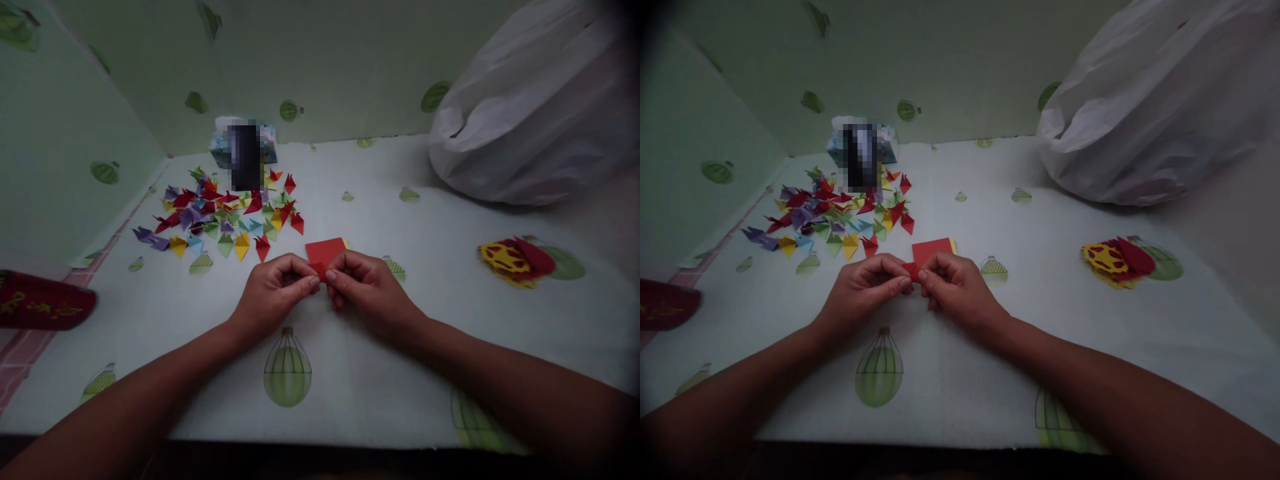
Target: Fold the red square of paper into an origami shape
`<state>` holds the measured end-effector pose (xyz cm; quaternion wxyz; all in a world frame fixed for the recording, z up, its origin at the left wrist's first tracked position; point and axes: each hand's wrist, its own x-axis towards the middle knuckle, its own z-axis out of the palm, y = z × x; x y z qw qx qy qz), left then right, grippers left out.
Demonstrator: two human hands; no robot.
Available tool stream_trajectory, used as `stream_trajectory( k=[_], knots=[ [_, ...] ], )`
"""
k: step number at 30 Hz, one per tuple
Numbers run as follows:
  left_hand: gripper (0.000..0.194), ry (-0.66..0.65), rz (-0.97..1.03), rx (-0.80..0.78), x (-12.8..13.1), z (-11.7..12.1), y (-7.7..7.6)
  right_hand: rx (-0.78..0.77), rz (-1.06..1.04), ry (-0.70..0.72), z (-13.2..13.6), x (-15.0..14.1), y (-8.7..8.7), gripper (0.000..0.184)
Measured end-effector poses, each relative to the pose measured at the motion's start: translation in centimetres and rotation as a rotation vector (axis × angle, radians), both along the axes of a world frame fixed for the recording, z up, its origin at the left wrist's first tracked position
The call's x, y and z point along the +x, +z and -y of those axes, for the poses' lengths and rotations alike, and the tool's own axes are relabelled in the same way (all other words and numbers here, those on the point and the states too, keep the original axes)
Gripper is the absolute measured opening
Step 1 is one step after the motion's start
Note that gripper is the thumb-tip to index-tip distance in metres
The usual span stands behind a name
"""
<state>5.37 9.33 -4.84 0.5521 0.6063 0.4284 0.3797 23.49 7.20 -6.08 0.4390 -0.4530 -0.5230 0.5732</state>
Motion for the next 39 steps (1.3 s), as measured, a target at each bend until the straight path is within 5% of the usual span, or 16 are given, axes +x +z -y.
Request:
stream_trajectory(
  k=[29,39],
  knots=[
    [0.014,0.098,-0.002,0.019,0.23,0.52,-0.49,-0.066,-0.132,0.075,-0.16,-0.14,-0.59,0.026],
    [0.026,-0.005,0.182,-0.156,-0.28,-0.24,-0.37,-0.194,-0.209,0.045,-0.52,-0.13,-0.47,0.025]
  ],
)
